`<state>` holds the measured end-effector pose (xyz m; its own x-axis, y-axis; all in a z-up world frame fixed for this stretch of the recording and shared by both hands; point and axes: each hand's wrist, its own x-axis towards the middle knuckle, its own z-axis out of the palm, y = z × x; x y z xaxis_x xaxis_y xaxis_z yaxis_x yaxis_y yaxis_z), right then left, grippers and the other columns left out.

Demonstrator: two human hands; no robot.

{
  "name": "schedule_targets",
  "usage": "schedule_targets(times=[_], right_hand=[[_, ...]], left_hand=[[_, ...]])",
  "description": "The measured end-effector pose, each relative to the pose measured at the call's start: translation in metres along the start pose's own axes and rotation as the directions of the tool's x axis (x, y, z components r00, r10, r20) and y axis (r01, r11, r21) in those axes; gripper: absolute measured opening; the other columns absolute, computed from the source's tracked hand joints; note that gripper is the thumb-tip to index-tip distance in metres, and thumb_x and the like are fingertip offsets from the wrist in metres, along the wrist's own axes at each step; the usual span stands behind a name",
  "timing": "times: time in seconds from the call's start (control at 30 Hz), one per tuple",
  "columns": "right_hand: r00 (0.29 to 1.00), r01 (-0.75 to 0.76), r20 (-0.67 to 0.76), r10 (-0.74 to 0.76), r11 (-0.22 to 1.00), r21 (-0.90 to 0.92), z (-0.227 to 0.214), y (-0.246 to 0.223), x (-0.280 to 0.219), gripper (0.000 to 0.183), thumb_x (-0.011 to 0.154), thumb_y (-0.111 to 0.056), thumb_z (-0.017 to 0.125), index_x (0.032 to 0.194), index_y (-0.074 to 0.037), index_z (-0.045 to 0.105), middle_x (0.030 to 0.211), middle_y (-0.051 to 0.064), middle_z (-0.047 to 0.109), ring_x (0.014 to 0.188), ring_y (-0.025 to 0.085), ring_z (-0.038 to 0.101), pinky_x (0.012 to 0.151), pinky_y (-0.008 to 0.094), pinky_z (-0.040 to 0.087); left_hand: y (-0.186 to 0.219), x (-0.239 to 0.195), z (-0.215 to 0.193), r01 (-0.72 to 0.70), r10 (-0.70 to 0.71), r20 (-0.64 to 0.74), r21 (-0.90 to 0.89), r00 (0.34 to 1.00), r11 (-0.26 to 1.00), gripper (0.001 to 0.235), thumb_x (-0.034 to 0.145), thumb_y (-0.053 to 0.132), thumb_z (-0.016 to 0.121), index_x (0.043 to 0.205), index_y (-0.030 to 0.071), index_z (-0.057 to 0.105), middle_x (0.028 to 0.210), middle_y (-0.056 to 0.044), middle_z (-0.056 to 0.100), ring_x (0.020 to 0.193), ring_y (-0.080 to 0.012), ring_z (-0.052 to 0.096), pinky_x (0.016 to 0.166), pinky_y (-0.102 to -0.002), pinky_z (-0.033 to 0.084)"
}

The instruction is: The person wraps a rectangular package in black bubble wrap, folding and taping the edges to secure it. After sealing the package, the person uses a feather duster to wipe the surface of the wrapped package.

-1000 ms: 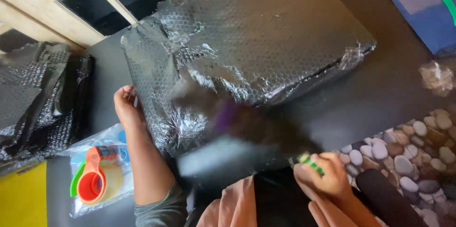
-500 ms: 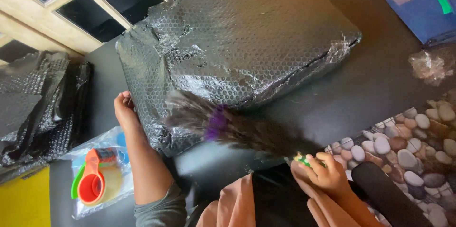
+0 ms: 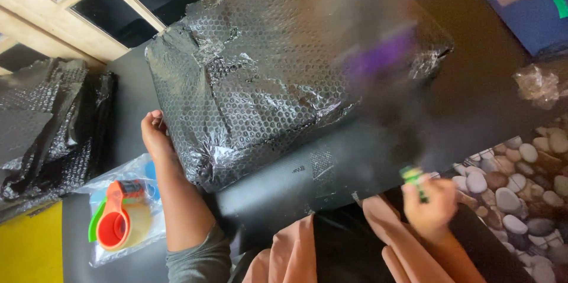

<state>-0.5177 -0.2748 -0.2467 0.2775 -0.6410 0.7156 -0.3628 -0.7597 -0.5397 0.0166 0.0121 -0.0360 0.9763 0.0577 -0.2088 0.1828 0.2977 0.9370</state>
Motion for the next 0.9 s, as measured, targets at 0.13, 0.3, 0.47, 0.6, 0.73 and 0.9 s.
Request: schedule_targets(times=[0.13, 0.3, 0.47, 0.6, 0.73, 0.9], right_hand=[[0.797, 0.373, 0.544, -0.264, 0.922, -0.099, 0.013, 0.000, -0.035, 0.045, 0.079, -0.056, 0.081, 0.113, -0.034, 0.062, 0.096, -0.002, 0.057, 0.070, 0.018, 0.063, 0.061, 0.039, 0.054], [0.919, 0.357, 0.247, -0.308, 0.916, -0.184, 0.004, 0.003, 0.021, 0.049, 0.088, -0.037, 0.088, 0.126, -0.016, 0.066, 0.102, 0.008, 0.059, 0.072, 0.020, 0.059, 0.058, 0.033, 0.050], [0.996, 0.065, 0.072, -0.055, 0.987, -0.149, -0.015, 0.042, 0.107, 0.033, 0.102, -0.006, 0.085, 0.121, 0.013, 0.066, 0.109, 0.024, 0.047, 0.089, 0.038, 0.053, 0.073, 0.048, 0.047], [0.992, -0.051, 0.101, 0.075, 0.974, -0.222, -0.018, 0.065, 0.184, 0.030, 0.108, -0.009, 0.078, 0.126, 0.012, 0.065, 0.119, 0.030, 0.050, 0.098, 0.052, 0.058, 0.082, 0.061, 0.047], [0.981, 0.133, 0.181, -0.063, 0.904, -0.405, 0.013, 0.120, 0.229, 0.017, 0.108, -0.018, 0.081, 0.116, -0.004, 0.078, 0.111, 0.020, 0.067, 0.109, 0.041, 0.062, 0.097, 0.048, 0.049], [0.976, -0.104, 0.203, 0.077, 0.987, 0.125, 0.061, 0.058, 0.288, 0.044, 0.109, -0.028, 0.061, 0.143, 0.000, 0.057, 0.138, 0.023, 0.058, 0.126, 0.039, 0.052, 0.105, 0.048, 0.039]], left_hand=[[0.019, -0.016, 0.009, -0.005, 0.015, -0.174, 0.053, 0.985, 0.999, 0.016, 0.070, 0.033, 0.060, 0.084, 0.026, 0.064, 0.101, 0.010, 0.067, 0.091, -0.0062, 0.061, 0.087, -0.022, 0.044], [0.022, -0.064, -0.011, -0.317, 0.341, -0.110, 0.191, 0.934, 0.929, 0.017, 0.080, 0.034, 0.059, 0.095, 0.027, 0.061, 0.095, 0.010, 0.060, 0.092, -0.0024, 0.057, 0.089, -0.030, 0.041], [-0.001, -0.101, -0.045, -0.332, 0.345, -0.012, 0.241, 0.939, 0.912, 0.017, 0.087, 0.023, 0.048, 0.101, 0.025, 0.058, 0.109, 0.007, 0.060, 0.105, -0.0054, 0.056, 0.097, -0.030, 0.041], [-0.035, -0.099, -0.071, -0.266, 0.238, 0.134, 0.250, 0.962, 0.931, 0.029, 0.091, 0.029, 0.052, 0.119, 0.021, 0.054, 0.123, 0.004, 0.055, 0.112, -0.0091, 0.052, 0.094, -0.028, 0.039], [-0.028, -0.131, -0.050, -0.091, 0.045, 0.145, 0.331, 0.988, 0.939, 0.050, 0.097, 0.031, 0.043, 0.145, 0.019, 0.037, 0.130, -0.011, 0.056, 0.115, -0.0194, 0.056, 0.100, -0.032, 0.042], [-0.034, -0.124, -0.046, 0.014, -0.031, 0.106, 0.154, 0.994, 0.988, 0.071, 0.090, 0.040, 0.049, 0.157, 0.028, 0.029, 0.148, -0.012, 0.052, 0.131, -0.0240, 0.054, 0.107, -0.039, 0.045]])
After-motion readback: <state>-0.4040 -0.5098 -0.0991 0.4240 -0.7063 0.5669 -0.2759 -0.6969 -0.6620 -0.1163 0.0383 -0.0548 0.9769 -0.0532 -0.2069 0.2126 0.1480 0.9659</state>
